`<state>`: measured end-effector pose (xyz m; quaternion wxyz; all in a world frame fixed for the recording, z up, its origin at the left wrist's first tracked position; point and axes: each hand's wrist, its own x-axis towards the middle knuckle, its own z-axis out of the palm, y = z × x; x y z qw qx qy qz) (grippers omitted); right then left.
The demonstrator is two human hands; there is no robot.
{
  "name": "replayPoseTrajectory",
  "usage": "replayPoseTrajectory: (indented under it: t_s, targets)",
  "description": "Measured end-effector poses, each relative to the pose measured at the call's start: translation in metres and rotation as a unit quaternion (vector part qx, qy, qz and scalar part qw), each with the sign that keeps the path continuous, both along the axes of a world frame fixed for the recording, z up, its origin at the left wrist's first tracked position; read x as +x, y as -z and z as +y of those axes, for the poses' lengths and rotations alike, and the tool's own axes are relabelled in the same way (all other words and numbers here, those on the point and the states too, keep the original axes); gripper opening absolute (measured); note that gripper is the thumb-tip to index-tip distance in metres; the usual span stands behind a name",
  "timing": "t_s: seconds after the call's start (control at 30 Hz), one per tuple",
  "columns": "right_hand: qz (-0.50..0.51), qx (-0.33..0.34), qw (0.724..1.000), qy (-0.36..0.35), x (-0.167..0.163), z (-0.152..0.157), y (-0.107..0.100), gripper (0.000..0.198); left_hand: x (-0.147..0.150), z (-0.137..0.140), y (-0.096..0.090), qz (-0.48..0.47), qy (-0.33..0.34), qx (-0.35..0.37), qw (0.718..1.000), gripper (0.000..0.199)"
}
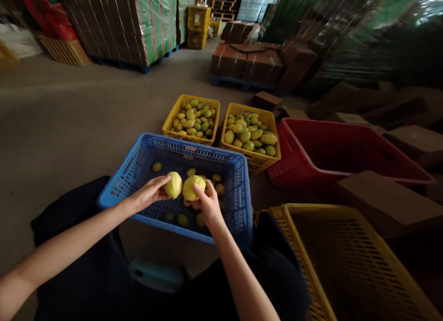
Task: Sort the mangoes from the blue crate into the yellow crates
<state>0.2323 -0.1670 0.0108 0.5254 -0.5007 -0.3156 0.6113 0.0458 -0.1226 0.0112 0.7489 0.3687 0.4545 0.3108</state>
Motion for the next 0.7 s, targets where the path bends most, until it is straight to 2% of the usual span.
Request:
replayPoseTrajectory:
  t_s: [0.07, 0.13, 0.2, 0.27, 0.37, 0.43, 0.57, 0.7]
  targets:
    - [-0.084, 0.085, 0.991, 0.059, 0.000, -0.003, -0.001, 0.050, -0.003, -0.003, -0.002, 0.077, -0.030, 0.174, 0.981, 0.056]
    - [-0.154, 0.142, 0.974, 0.086, 0.000, -0.005, -0.003, 0.059, -0.007, -0.007, -0.005, 0.158, -0.017, 0.330, 0.930, 0.056]
    - [-0.198, 0.171, 0.960, 0.102, -0.001, -0.007, -0.005, 0.061, -0.011, -0.011, -0.008, 0.213, 0.016, 0.421, 0.882, 0.051]
    - [-0.222, 0.182, 0.952, 0.106, -0.002, -0.009, -0.006, 0.059, -0.013, -0.016, -0.010, 0.229, 0.038, 0.452, 0.861, 0.049]
    - [-0.222, 0.191, 0.952, 0.091, -0.002, -0.010, -0.007, 0.058, -0.014, -0.018, -0.010, 0.198, 0.051, 0.446, 0.872, 0.050]
    - [-0.193, 0.187, 0.960, 0.074, 0.000, -0.009, -0.007, 0.059, -0.015, -0.016, -0.010, 0.154, 0.057, 0.410, 0.897, 0.052]
    - [-0.093, 0.149, 0.985, -0.003, 0.007, -0.006, -0.013, 0.059, -0.020, -0.010, -0.009, 0.027, 0.057, 0.266, 0.962, 0.055]
    - [-0.023, 0.110, 0.992, -0.054, 0.010, -0.007, -0.018, 0.056, -0.030, -0.009, 0.001, -0.076, 0.024, 0.115, 0.990, 0.052]
